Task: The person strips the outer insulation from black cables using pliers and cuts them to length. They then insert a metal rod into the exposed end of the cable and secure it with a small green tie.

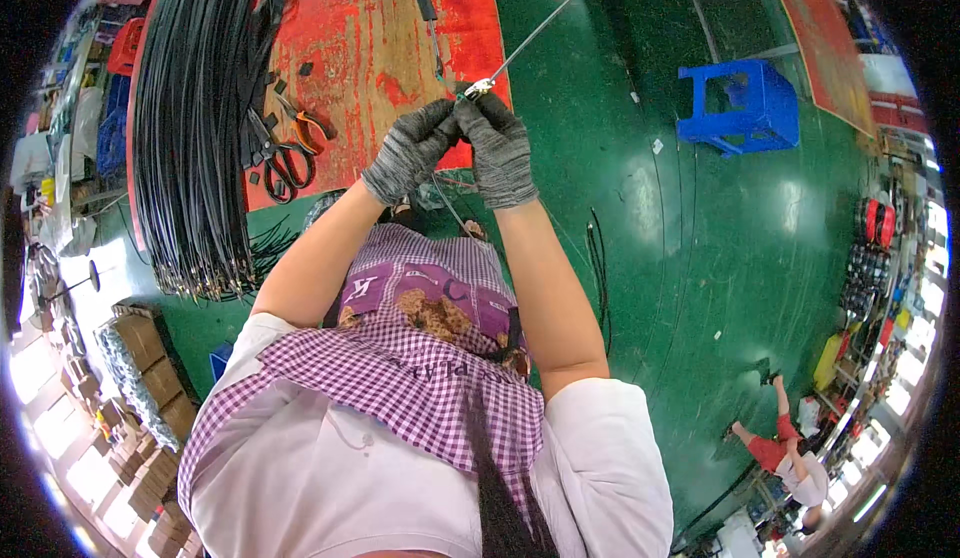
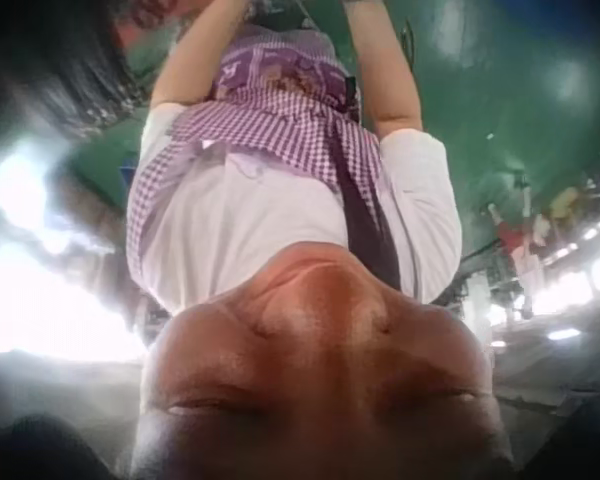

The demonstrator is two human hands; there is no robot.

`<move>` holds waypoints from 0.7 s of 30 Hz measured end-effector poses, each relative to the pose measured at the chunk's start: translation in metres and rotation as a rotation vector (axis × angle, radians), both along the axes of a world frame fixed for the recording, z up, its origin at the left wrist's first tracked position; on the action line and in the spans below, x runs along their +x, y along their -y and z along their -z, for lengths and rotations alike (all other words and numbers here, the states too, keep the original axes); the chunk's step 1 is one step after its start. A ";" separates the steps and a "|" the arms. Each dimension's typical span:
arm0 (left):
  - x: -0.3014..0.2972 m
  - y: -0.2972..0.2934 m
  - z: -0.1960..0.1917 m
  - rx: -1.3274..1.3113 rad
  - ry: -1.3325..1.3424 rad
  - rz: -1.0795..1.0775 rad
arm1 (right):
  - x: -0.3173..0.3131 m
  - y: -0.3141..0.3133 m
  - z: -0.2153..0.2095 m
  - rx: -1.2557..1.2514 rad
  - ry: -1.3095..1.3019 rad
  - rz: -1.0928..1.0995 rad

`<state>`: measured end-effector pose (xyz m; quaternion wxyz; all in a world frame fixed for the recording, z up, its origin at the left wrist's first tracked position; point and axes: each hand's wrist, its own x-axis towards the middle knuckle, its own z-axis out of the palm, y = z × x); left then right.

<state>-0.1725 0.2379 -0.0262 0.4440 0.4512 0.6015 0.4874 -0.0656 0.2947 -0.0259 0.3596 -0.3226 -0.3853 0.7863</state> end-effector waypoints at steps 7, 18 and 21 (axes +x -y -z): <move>-0.025 0.005 -0.005 -0.030 0.380 -0.038 | -0.016 0.017 0.010 0.059 0.007 -0.112; -0.074 0.006 -0.017 0.276 -0.236 0.352 | -0.026 0.084 0.006 0.205 0.240 -0.076; -0.087 0.004 0.002 0.244 -0.355 0.596 | -0.041 0.096 0.017 0.154 0.494 0.042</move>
